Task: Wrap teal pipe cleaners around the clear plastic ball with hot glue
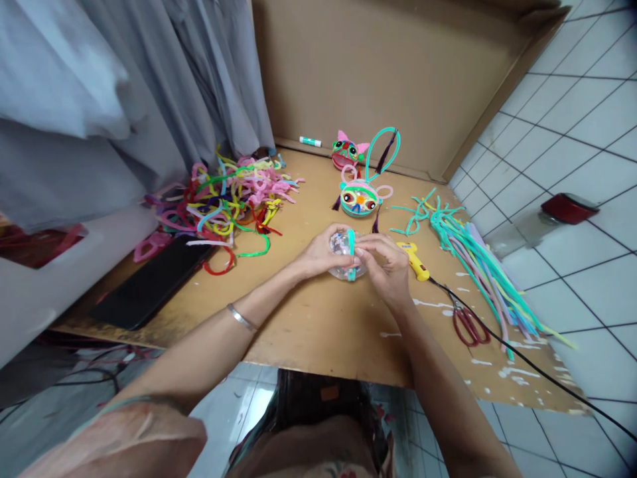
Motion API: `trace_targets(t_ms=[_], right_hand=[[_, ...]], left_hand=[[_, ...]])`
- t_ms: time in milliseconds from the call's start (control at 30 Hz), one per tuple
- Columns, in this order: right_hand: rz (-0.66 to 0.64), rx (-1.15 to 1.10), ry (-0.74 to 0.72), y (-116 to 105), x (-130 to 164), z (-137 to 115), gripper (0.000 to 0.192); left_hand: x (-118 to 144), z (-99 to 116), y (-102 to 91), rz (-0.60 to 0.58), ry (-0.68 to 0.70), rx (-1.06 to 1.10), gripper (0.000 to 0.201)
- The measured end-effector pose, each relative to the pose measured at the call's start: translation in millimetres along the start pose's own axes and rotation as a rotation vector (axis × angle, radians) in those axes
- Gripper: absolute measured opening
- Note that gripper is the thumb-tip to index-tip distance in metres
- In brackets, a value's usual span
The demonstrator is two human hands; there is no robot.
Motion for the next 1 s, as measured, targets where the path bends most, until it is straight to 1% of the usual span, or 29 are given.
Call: trace_targets(t_ms=[200,367,500,567,667,733,1000], right_hand=[[0.01,-0.01,-0.002,1,1,2,0.013],[0.014,-0.022,0.008,0,1,4,0.012],[0.022,-0.039,0.006,0,1,4,0.013],[0.03,-0.043,0.001,0,0,3,0.013],[0.032,-0.027,0.011,0,0,3,0.014],[0.033,-0.021,0.019,0,0,4,0.014],[0.061,-0.066,0.036,-1,1,7,0.013]], left_hand=[[0,-1,1.7,-0.02,-0.015,-0.015,0.073],[-1,4,-4.6,0.064,0.101,-0.149,0.074],[3,8,-5.8,0.089,0.165,-0.149,0.084],[5,12,-6.3,0.096,0.223,-0.145,0.08],[7,18,-6.1,0.095,0.306,-0.162,0.061],[7,21,-5.6,0.09,0.335,-0.162,0.054],[7,21,-4.3,0.082,0.342,-0.134,0.049]])
Point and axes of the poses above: each hand's wrist, its own x-axis away from the middle knuckle, its own y-axis out of the palm, z = x × y, the point moved 8 cm from there along -x, towards the middle knuckle, and after that the axes turned 5 degrees about z, right-handed, at the moved point
